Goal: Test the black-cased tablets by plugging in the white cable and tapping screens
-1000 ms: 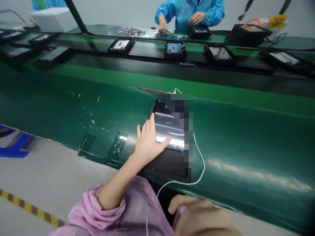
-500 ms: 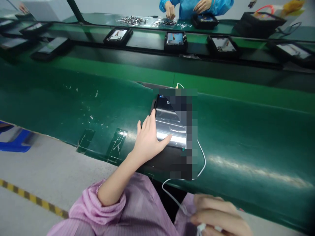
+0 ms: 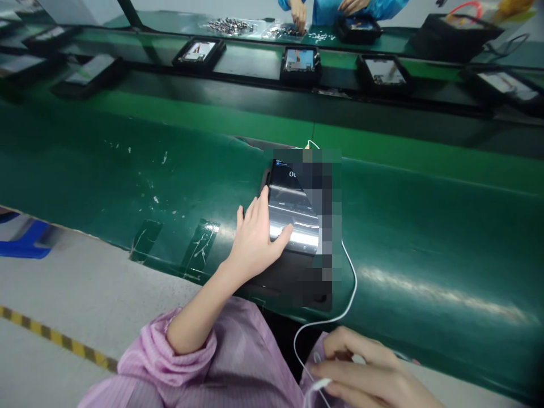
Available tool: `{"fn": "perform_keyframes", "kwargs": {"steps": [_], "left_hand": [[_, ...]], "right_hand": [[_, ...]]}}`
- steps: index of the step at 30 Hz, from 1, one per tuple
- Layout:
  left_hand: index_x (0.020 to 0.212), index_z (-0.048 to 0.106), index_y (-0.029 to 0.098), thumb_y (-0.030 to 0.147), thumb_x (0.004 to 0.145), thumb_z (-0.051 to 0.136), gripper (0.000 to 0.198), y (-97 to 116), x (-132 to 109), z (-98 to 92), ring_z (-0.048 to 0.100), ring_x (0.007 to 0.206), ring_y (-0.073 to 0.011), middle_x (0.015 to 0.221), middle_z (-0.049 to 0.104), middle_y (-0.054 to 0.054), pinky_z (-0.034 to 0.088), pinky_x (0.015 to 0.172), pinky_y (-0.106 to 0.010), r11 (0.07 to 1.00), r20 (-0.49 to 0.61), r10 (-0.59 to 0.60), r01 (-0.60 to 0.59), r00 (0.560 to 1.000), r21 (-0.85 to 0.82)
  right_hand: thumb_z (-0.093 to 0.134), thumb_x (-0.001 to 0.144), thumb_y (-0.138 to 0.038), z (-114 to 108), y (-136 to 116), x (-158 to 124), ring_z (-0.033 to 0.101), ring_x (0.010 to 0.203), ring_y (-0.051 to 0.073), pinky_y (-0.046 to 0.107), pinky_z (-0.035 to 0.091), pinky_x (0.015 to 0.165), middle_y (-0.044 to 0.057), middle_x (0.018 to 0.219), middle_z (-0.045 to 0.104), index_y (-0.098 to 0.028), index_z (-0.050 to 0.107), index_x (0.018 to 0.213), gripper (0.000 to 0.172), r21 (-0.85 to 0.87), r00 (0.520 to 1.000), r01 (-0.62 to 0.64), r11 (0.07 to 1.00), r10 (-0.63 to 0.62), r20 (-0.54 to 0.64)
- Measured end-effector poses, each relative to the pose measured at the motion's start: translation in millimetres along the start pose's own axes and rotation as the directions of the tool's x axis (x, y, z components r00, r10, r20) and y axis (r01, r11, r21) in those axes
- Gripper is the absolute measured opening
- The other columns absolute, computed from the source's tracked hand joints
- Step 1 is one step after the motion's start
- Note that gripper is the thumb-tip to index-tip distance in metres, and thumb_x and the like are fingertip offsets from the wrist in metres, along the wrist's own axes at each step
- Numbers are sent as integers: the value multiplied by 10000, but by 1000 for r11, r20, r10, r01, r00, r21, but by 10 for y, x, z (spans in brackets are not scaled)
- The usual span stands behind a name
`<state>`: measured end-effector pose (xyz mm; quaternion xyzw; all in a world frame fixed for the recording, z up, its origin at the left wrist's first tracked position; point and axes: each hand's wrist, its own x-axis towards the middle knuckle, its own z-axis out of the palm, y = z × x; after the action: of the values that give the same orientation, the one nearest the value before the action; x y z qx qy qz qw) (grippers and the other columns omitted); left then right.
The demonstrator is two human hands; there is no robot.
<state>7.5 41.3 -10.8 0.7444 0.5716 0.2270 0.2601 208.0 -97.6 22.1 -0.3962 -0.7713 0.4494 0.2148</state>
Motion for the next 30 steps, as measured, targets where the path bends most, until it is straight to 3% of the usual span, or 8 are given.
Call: {"fn": "perform_keyframes", "kwargs": {"steps": [3,8,14,16,19,22,26,30], "left_hand": [[1512,79,155,450,897,462,783,-7,-2,3,264,1443,-373,1573,264,-207,129,1147,-662,1000,17,-6,5,1000,10],[1513,81,176,473,882,497,812,-14,-8,6,249,1449,-376,1581,247,-198,102,1144,-677,1000,2,7,-7,1000,0],[1527,42,174,639,690,717,1172,-22,-1,7,187,1448,-446,1588,190,-233,105,1127,-709,999,56,23,-24,998,25],[1532,28,177,644,651,749,1231,-24,4,12,170,1450,-454,1593,165,-235,110,1126,-710,999,60,34,-36,998,39],[1535,21,177,638,641,764,1251,-16,10,11,152,1457,-445,1600,153,-222,115,1133,-703,998,83,26,-31,996,60],[1536,37,161,629,624,783,1268,4,14,2,127,1465,-433,1605,132,-216,111,1145,-687,997,113,-9,0,994,78],[1537,68,163,632,608,793,1269,29,22,-10,134,1466,-425,1605,122,-217,120,1150,-680,996,126,-30,19,992,82],[1534,119,167,635,583,809,1265,46,38,-15,122,1469,-419,1604,122,-216,104,1157,-672,996,170,-48,35,984,77]], "right_hand": [[484,999,-248,21,19,65,655,762,140,202,554,644,50,884,643,-249,687,1060,212,-68,999,36,997,-34,32],[494,980,-224,-70,89,2,617,735,119,189,553,649,61,862,597,-205,677,1110,225,-152,989,-7,988,-16,-149],[609,933,-304,-483,22,182,668,654,130,188,549,573,20,841,694,-257,733,1012,154,12,942,-38,999,31,335],[626,918,-370,-785,48,405,657,580,132,198,523,505,15,794,713,-248,732,1033,198,23,927,-104,994,89,365],[613,894,-466,-1228,202,955,628,568,149,237,497,523,16,702,693,-223,748,930,280,-78,982,-189,979,187,-36],[611,844,-560,-1464,475,1607,646,746,216,292,485,640,75,811,715,-177,739,834,403,-133,844,-262,956,160,-512],[647,777,-561,-1525,825,2223,611,783,226,305,436,691,105,846,717,-143,714,749,425,16,772,-356,934,303,-559],[666,712,-596,-1561,992,2414,543,669,181,285,381,619,66,708,666,-151,688,662,448,117,789,-369,922,378,-485]]}}
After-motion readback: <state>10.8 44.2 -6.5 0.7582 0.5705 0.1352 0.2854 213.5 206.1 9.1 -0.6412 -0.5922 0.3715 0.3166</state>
